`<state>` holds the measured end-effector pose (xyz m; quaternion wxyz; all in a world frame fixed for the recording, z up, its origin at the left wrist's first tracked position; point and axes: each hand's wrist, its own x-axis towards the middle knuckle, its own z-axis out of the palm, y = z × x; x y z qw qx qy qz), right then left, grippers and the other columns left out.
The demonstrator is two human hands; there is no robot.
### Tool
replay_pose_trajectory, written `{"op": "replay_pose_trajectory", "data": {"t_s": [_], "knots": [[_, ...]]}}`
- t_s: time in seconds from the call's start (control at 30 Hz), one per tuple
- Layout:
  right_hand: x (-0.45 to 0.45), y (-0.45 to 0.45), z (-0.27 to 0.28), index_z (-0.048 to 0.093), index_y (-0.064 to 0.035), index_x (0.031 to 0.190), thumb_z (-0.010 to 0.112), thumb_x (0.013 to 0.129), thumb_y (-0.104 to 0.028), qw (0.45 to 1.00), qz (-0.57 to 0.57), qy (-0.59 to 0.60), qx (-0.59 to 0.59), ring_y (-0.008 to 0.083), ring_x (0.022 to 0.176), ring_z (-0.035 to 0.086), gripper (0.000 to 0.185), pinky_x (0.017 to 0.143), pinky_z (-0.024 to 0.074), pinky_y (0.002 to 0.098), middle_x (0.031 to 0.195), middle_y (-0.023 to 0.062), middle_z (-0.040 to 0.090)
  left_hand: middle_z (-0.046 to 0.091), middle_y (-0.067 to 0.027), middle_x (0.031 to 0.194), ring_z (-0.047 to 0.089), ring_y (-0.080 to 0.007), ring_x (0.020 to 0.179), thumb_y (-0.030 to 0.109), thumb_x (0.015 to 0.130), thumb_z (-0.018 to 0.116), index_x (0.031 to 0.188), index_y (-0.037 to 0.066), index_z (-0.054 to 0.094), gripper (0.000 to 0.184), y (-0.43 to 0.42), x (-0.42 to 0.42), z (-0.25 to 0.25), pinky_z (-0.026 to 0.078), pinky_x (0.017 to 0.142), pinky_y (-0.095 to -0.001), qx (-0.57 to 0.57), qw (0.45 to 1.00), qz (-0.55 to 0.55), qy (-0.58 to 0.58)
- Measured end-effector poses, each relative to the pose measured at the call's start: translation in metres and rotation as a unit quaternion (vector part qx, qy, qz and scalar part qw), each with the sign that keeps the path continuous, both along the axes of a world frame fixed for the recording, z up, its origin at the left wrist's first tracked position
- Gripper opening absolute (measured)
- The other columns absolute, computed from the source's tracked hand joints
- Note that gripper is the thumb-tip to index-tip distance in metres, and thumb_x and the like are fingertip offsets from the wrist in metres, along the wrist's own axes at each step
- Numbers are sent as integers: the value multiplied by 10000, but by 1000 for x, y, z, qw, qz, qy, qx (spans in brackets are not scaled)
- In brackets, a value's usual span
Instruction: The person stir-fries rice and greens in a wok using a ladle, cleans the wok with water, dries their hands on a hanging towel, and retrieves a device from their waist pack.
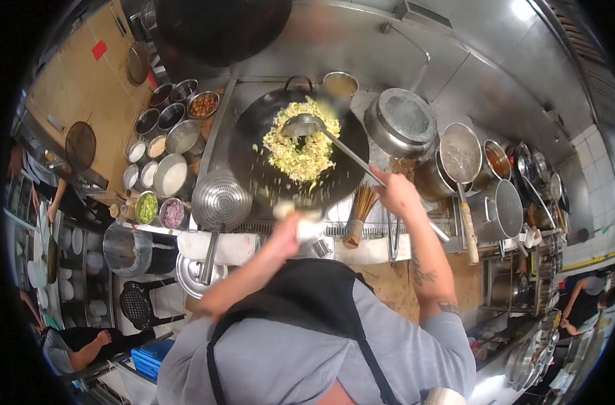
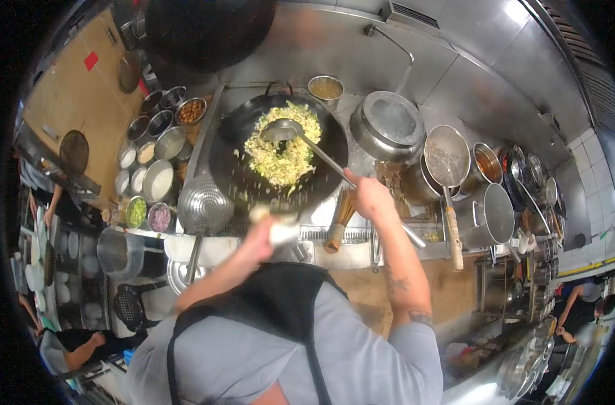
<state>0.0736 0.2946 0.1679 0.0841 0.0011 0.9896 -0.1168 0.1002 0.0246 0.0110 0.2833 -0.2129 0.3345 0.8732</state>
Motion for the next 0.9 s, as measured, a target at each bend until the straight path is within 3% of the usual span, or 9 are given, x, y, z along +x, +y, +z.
{"op": "replay_pose_trajectory", "data": {"t_s": [0.07,0.13,0.17,0.23,0.4,0.5,0.63,0.73,0.9], "knots": [[15,36,22,528,-239,1345,674,823,-118,994,56,59,-74,337,1029,633,556,900,495,427,1092,197,652,612,-210,1122,647,-339,999,67,925,435,1181,-18,465,271,-2,43,14,558,864,-473,-110,994,10,15],[24,50,87,547,-176,1329,683,788,0,990,50,-70,-110,183,1081,628,586,915,486,319,1187,156,638,616,-210,1098,645,-339,996,59,932,418,1139,-16,477,227,-4,45,56,557,868,-457,-80,996,-14,-26],[23,57,105,549,-181,1327,693,777,-11,988,84,-92,-92,228,1058,643,594,917,485,332,1166,159,649,616,-213,1095,644,-339,999,63,936,412,1129,-18,478,219,-1,32,86,557,869,-447,-64,992,-3,-113],[16,61,110,555,-178,1321,691,786,-48,985,146,-82,-43,282,1033,646,567,909,489,354,1131,164,661,613,-219,1099,639,-352,996,118,957,400,1137,-27,485,246,3,-4,71,548,858,-502,2,999,-7,-48],[-21,-2,28,517,-247,1354,631,817,-135,998,21,-42,39,321,1017,641,560,920,502,402,1095,200,651,636,-231,1060,662,-332,955,132,936,449,1126,-65,521,282,6,-64,3,561,835,-458,11,1000,-12,-15],[-9,-16,0,493,-277,1368,621,847,-138,1000,0,-17,6,349,1037,624,555,923,495,418,1127,188,641,621,-213,1120,663,-323,981,42,881,510,1183,-69,481,323,0,3,-8,569,852,-440,25,1000,-13,-3],[-2,35,51,576,-260,1298,679,818,-129,996,64,-44,-32,319,1043,626,508,923,496,380,1093,206,648,623,-210,1122,643,-340,1025,5,912,450,1189,-53,470,283,1,31,67,560,874,-448,-96,995,-17,-25],[-8,19,83,578,-243,1296,687,802,-107,992,55,-111,-4,314,1040,633,524,917,495,368,1100,201,651,653,-198,1041,662,-330,941,182,975,392,1100,-28,509,271,9,-31,54,563,787,-506,-53,998,10,-16],[-23,-19,-32,534,-247,1335,658,858,-192,1000,-2,13,22,357,972,644,496,846,511,434,1047,224,653,659,-184,1024,687,-299,870,143,925,487,1081,-29,547,240,11,-61,-12,587,767,-419,-24,1000,11,-16]]}}
